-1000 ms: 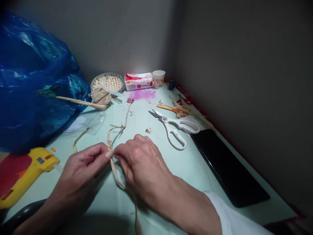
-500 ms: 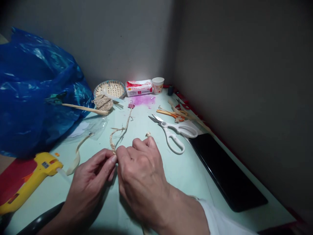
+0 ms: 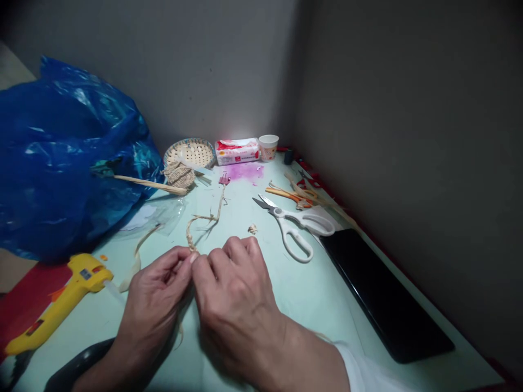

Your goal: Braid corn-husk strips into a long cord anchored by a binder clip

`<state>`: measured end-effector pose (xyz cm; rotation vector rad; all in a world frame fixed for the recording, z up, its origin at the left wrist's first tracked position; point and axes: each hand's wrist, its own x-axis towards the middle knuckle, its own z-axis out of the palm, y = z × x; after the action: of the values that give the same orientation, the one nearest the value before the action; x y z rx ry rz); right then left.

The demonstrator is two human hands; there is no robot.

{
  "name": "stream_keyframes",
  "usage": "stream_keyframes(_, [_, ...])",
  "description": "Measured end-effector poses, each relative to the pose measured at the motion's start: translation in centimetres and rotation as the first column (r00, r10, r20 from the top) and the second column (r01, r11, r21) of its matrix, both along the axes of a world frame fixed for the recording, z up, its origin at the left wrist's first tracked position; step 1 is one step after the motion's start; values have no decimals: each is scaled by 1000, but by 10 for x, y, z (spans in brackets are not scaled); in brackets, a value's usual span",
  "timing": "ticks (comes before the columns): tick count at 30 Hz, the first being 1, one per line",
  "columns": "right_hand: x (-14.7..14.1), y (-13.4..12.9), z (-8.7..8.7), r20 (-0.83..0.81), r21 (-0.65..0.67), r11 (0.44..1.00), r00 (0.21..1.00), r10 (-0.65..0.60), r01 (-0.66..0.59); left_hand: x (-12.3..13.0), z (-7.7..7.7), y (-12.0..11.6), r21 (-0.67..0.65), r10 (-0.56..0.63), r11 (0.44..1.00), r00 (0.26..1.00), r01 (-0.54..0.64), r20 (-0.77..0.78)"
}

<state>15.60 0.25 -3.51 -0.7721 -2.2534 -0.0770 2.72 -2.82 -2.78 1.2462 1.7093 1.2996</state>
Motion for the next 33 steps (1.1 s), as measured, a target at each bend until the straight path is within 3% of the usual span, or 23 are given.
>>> stream_keyframes(7, [-7,-7,7,-27,235,972,999,36,-29,-7,-6,-1,-111,-22,993,995,34,100])
stream_keyframes(19, [-4,-3,10,-131,272,962,991,5,32,-7,-10,-8,-41,-79,995,954,94,288])
stream_keyframes(26, [-4,-10,4,-64,310,950,996,56,-34,-4,-3,-9,-50,2,998,812,33,584])
stream_keyframes(30, [-4,-9,1,-45,299,953,997,60,-44,-6,0,-7,-7,-6,1000,751,15,660])
stream_keyframes(33, [-2,-8,1,-45,295,952,994,99,-82,-9,0,-8,-2,-13,1000,747,19,664])
